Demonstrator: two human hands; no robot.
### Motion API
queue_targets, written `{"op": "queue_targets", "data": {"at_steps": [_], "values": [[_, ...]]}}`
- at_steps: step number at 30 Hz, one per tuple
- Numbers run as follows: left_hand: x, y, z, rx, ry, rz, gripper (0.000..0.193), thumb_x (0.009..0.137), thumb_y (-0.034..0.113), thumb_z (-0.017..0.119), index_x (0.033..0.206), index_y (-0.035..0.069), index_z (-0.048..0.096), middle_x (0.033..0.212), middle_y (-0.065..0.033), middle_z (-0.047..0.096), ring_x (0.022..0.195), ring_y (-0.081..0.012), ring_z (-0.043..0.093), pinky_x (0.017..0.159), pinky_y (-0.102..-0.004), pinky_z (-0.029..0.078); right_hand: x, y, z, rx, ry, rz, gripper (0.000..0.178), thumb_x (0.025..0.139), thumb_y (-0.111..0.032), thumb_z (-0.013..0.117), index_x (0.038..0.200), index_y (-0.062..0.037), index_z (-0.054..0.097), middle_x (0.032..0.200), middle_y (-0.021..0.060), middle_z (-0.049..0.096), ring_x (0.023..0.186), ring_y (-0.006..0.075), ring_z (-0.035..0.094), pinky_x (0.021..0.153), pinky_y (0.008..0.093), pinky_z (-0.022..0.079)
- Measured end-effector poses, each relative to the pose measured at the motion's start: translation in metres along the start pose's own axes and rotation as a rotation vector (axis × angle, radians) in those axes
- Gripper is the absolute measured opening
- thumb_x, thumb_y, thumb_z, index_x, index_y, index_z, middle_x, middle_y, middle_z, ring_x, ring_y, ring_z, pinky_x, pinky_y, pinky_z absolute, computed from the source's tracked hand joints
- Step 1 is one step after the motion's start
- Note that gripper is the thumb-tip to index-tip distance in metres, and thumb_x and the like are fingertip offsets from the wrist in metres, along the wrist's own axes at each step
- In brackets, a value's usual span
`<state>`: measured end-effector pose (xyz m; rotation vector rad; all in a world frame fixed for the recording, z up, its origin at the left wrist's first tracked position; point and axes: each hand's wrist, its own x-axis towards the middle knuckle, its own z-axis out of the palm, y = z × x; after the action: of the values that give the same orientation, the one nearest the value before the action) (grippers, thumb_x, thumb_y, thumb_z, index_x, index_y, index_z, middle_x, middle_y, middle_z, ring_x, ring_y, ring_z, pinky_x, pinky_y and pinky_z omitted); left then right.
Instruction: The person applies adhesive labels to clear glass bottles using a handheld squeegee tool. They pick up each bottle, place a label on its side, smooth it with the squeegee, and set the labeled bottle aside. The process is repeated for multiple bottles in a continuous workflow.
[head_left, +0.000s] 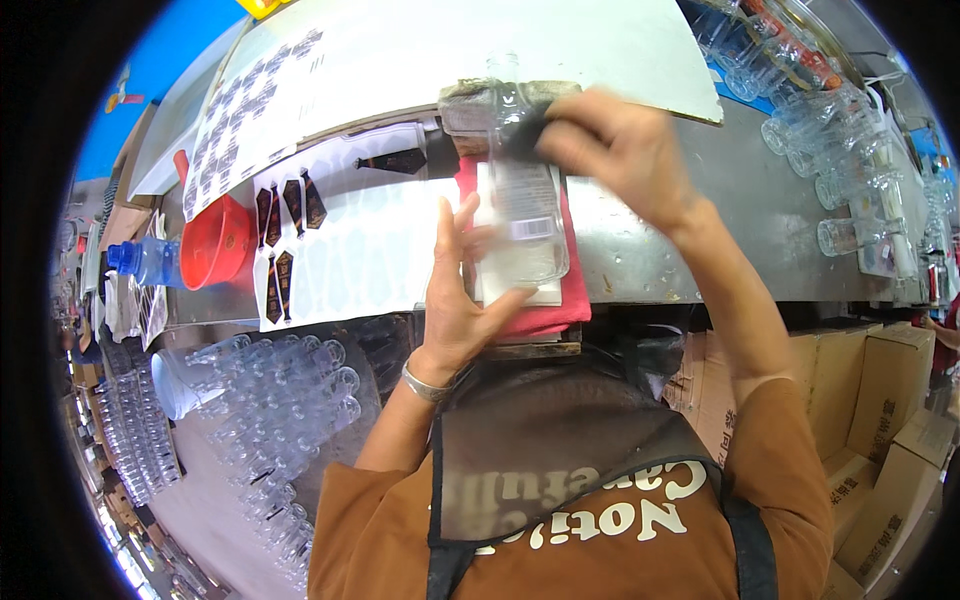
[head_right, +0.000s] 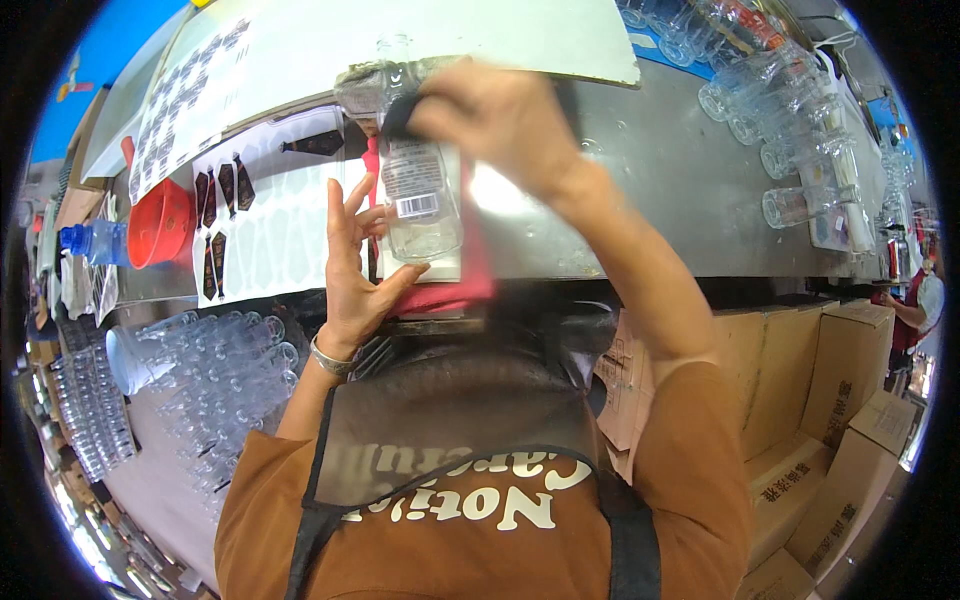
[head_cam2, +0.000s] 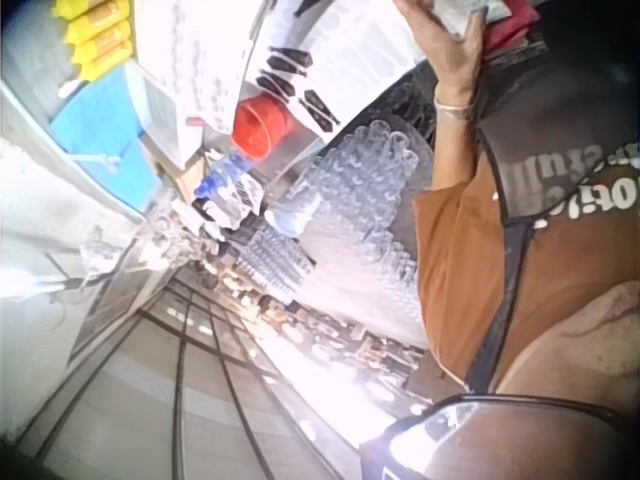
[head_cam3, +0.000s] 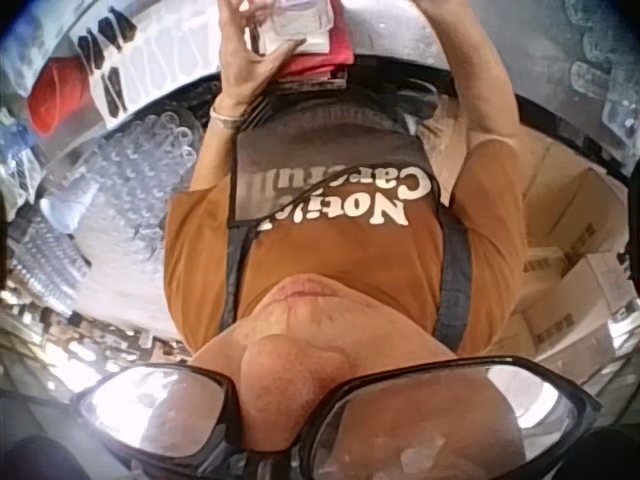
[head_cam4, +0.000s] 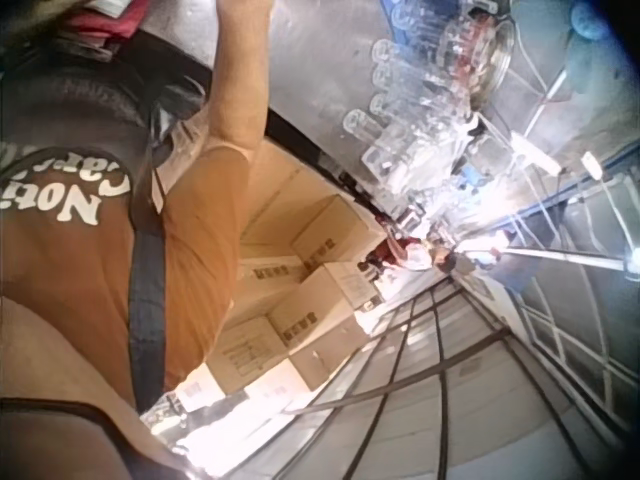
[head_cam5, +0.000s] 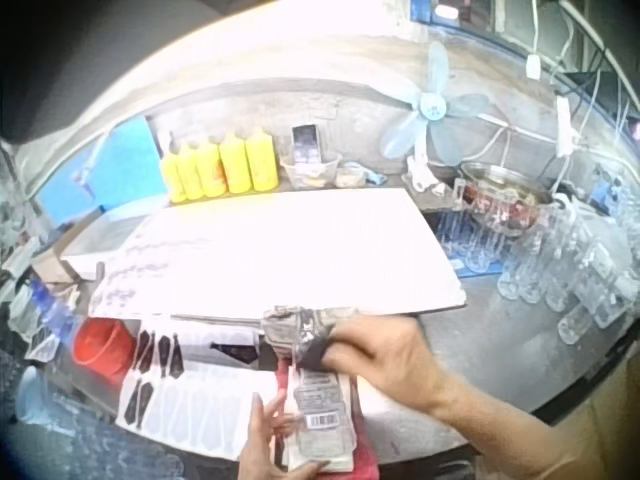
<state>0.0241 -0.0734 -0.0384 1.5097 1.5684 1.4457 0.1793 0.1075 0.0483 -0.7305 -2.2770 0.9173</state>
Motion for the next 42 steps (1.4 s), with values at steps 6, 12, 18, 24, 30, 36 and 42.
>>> {"op": "queue_targets", "data": {"at_steps": [6, 12, 18, 24, 30, 36, 42], "values": [[0.001, -0.010, -0.006, -0.019, -0.041, 0.023, 0.118, 0.071, 0.002, 0.084, 0.160, 0.001, 0.006, 0.156, -0.0200, 0.038, 0.118, -0.0265, 0.059, 0.100, -0.0386, 0.049, -0.050, -0.005, 0.009, 0.026, -0.023, -0.360, 0.014, 0.086, -0.005, 0.072, 0.099, -0.0004, 0.069, 0.091, 0.0117, 0.068, 0.077, 0.0196, 0.066, 0.069, 0.0313, 0.053], [-0.001, -0.003, -0.015, 0.041, -0.126, 0.041, 0.122, 0.069, 0.006, 0.085, 0.162, 0.007, 0.005, 0.158, -0.0224, 0.033, 0.126, -0.0293, 0.054, 0.107, -0.0431, 0.044, -0.028, 0.005, 0.007, -0.125, 0.277, -0.407, 0.013, 0.080, -0.007, 0.071, 0.092, -0.0029, 0.069, 0.088, 0.0135, 0.067, 0.084, 0.0286, 0.065, 0.074, 0.0377, 0.054], [0.067, 0.009, -0.060, 0.068, 0.039, 0.092, 0.072, 0.092, 0.012, 0.059, 0.156, 0.001, 0.028, 0.153, -0.0203, 0.044, 0.139, -0.0293, 0.047, 0.115, -0.0426, 0.036, 0.025, 0.003, -0.003, -0.261, 0.067, -0.231, 0.009, 0.083, -0.017, 0.066, 0.084, -0.0086, 0.067, 0.076, 0.0108, 0.064, 0.074, 0.0283, 0.066, 0.065, 0.0409, 0.055], [0.165, 0.008, -0.043, 0.297, -0.019, 0.139, 0.056, 0.101, 0.036, 0.059, 0.143, 0.001, 0.051, 0.125, -0.0214, 0.068, 0.107, -0.0296, 0.069, 0.092, -0.0373, 0.053, -0.033, -0.042, 0.009, -0.052, -0.362, -0.474, 0.009, 0.081, -0.011, 0.070, 0.087, -0.0058, 0.066, 0.081, 0.0087, 0.063, 0.080, 0.0267, 0.065, 0.068, 0.0368, 0.055], [0.182, 0.013, -0.006, 0.537, 0.007, 0.020, 0.061, 0.089, 0.037, 0.073, 0.135, 0.000, 0.058, 0.112, -0.0217, 0.069, 0.102, -0.0297, 0.067, 0.092, -0.0382, 0.052, -0.047, -0.007, -0.001, -0.012, 0.095, -0.438, 0.028, 0.070, -0.001, 0.076, 0.097, -0.0046, 0.068, 0.093, 0.0128, 0.068, 0.086, 0.0321, 0.065, 0.077, 0.0401, 0.054], [0.095, 0.094, -0.024, -0.391, 0.041, -0.166, 0.044, 0.103, 0.017, 0.058, 0.137, -0.009, 0.049, 0.106, -0.0119, 0.069, 0.098, -0.0149, 0.066, 0.090, -0.0324, 0.054, -0.106, -0.016, -0.051, 0.315, -0.144, 0.180, 0.034, 0.091, -0.013, 0.066, 0.123, -0.0020, 0.065, 0.113, 0.0167, 0.071, 0.101, 0.0278, 0.069, 0.091, 0.0373, 0.054], [0.195, 0.130, -0.119, -0.264, 0.332, 0.271, 0.035, 0.106, 0.022, 0.054, 0.127, -0.006, 0.056, 0.111, -0.0116, 0.066, 0.102, -0.0135, 0.064, 0.100, -0.0303, 0.050, -0.065, 0.070, -0.131, 0.456, 0.477, 0.230, 0.031, 0.102, -0.030, 0.052, 0.096, -0.0035, 0.068, 0.079, 0.0015, 0.062, 0.071, 0.0071, 0.056, 0.061, 0.0219, 0.045]]}}
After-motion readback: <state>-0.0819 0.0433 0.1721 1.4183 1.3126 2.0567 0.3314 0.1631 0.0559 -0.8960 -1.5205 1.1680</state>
